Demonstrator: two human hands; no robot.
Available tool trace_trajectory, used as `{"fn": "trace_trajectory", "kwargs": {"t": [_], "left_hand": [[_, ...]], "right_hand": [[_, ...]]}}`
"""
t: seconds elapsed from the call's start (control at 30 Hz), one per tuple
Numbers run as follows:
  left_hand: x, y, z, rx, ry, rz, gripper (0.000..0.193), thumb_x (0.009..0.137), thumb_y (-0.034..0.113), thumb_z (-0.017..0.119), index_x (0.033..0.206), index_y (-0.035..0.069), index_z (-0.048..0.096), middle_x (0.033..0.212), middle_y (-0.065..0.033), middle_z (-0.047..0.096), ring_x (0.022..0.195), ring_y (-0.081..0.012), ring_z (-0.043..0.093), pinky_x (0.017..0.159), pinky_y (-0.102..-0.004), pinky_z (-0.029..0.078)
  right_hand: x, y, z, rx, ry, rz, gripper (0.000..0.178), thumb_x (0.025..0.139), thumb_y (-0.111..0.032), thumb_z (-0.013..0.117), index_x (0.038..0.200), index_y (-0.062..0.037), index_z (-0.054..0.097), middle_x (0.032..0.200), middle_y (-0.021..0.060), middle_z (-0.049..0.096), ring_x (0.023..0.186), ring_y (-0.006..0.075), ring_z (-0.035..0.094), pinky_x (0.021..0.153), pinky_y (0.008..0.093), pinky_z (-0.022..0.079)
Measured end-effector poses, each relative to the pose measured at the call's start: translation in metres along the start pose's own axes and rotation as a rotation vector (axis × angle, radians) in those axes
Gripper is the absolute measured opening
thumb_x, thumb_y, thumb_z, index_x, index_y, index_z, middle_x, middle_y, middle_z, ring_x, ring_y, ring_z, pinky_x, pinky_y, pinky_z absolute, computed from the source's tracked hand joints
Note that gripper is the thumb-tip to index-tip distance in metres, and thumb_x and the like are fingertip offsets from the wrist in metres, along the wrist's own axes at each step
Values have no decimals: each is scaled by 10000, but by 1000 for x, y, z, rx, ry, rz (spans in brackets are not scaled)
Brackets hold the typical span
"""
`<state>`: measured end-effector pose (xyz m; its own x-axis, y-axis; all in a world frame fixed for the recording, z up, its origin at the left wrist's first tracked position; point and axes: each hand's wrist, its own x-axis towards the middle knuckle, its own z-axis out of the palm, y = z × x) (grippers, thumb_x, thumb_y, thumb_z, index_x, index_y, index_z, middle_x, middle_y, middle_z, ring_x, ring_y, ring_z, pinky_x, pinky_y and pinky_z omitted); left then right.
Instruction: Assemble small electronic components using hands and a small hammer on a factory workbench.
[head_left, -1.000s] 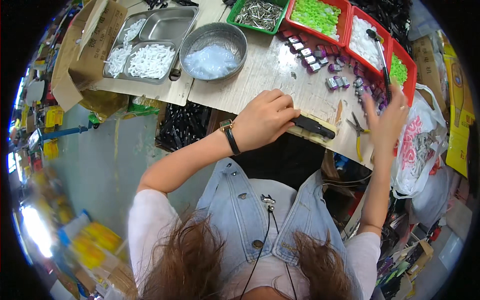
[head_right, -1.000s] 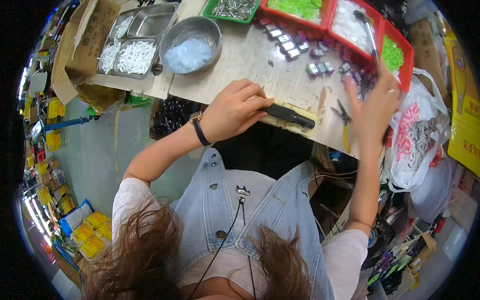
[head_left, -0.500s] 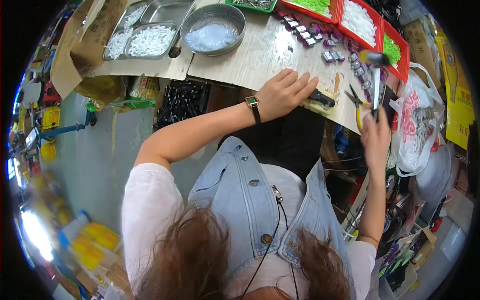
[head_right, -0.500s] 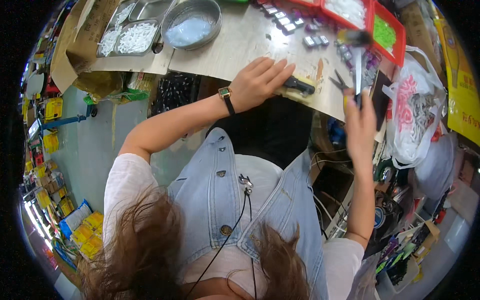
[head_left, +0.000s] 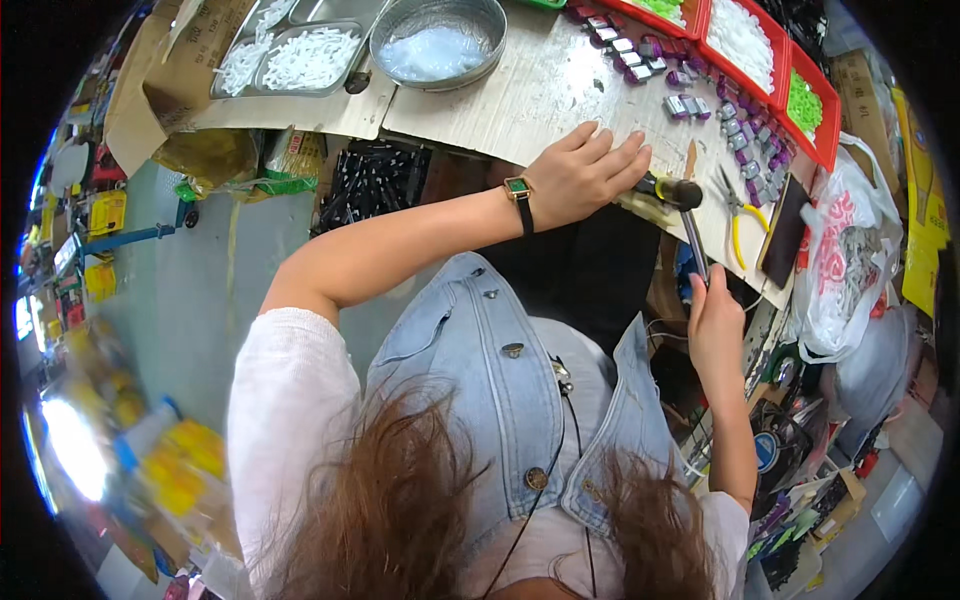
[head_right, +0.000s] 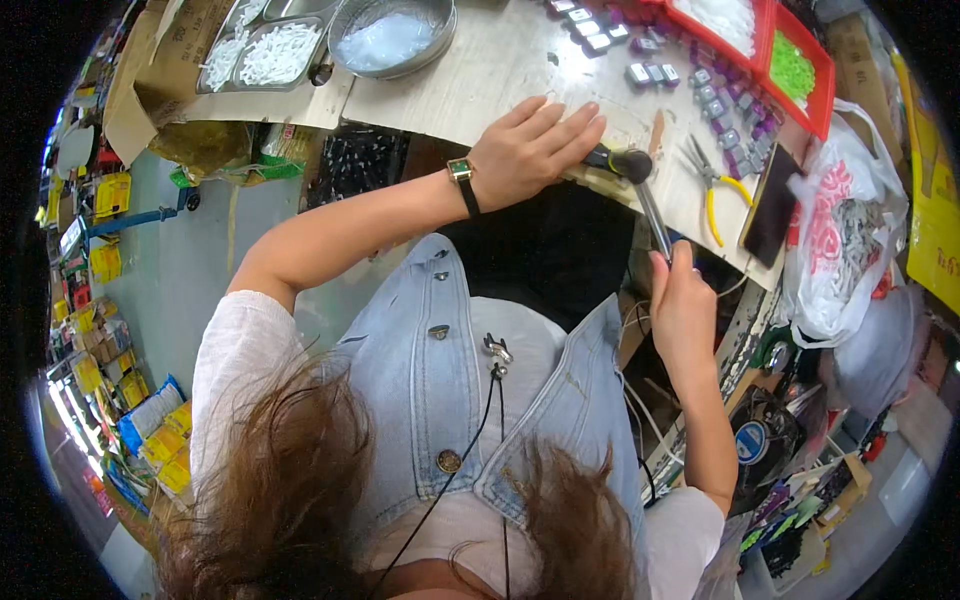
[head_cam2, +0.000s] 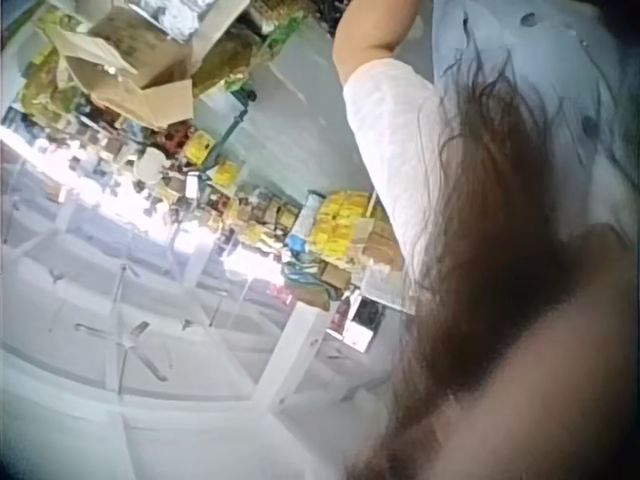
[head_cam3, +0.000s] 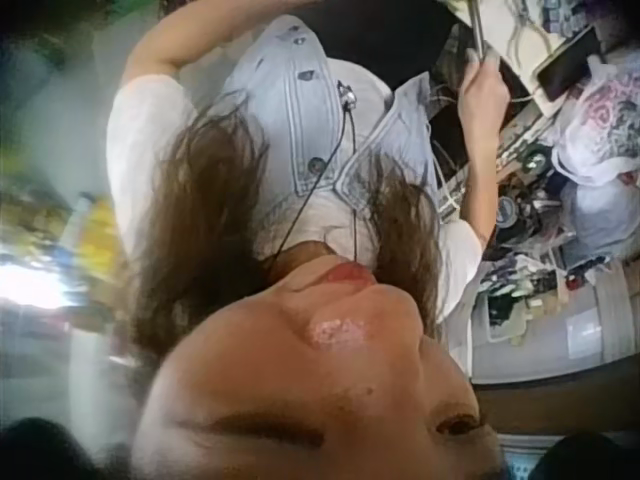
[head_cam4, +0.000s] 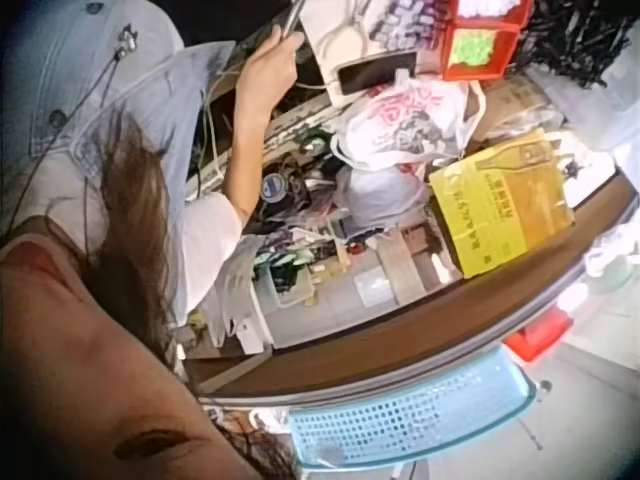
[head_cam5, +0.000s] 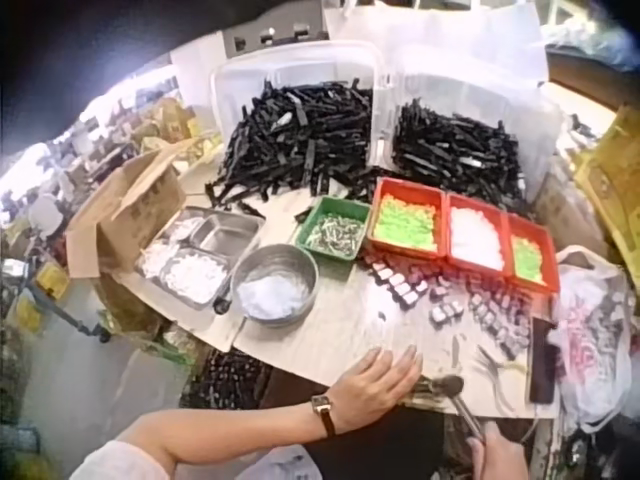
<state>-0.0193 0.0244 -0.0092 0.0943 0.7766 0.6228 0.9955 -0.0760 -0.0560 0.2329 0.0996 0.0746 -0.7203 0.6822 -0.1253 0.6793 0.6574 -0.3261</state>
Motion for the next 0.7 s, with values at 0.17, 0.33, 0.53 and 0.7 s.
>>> {"fn": "trace_trajectory", "kwargs": {"t": [0.17, 0.33, 0.53, 0.7], "left_hand": [[-10, 10, -14, -136, 17, -227, 720, 752, 268, 732, 1391, 83, 456, 1065, -28, 527, 1077, -210, 495, 999, -401, 387], [-30, 6, -3, -517, 278, -367, 987, 610, 246, 820, 1459, 67, 351, 997, -36, 570, 977, -218, 539, 1055, -412, 341], [-30, 9, -12, -355, 193, -373, 923, 616, 205, 848, 1421, 92, 410, 1007, -5, 625, 1031, -210, 581, 1105, -451, 268], [23, 46, -46, -282, -95, -244, 540, 699, 302, 761, 1200, 182, 599, 1128, -62, 546, 1189, -256, 477, 1110, -463, 262]], "right_hand": [[12, -29, -31, 92, 159, -92, 187, 978, -188, 525, 945, -9, 483, 674, 253, 587, 664, 460, 594, 538, 495, 433], [30, -35, -32, 98, -162, -101, 203, 978, -186, 526, 961, 8, 469, 659, 286, 557, 664, 481, 575, 540, 501, 425], [39, -21, -22, -43, -199, -129, 222, 976, -222, 528, 1002, -7, 481, 686, 287, 585, 692, 481, 598, 570, 535, 431], [157, 26, -61, -229, 371, -82, 285, 991, -227, 457, 1189, -25, 489, 917, 271, 612, 851, 449, 608, 672, 512, 471]]}}
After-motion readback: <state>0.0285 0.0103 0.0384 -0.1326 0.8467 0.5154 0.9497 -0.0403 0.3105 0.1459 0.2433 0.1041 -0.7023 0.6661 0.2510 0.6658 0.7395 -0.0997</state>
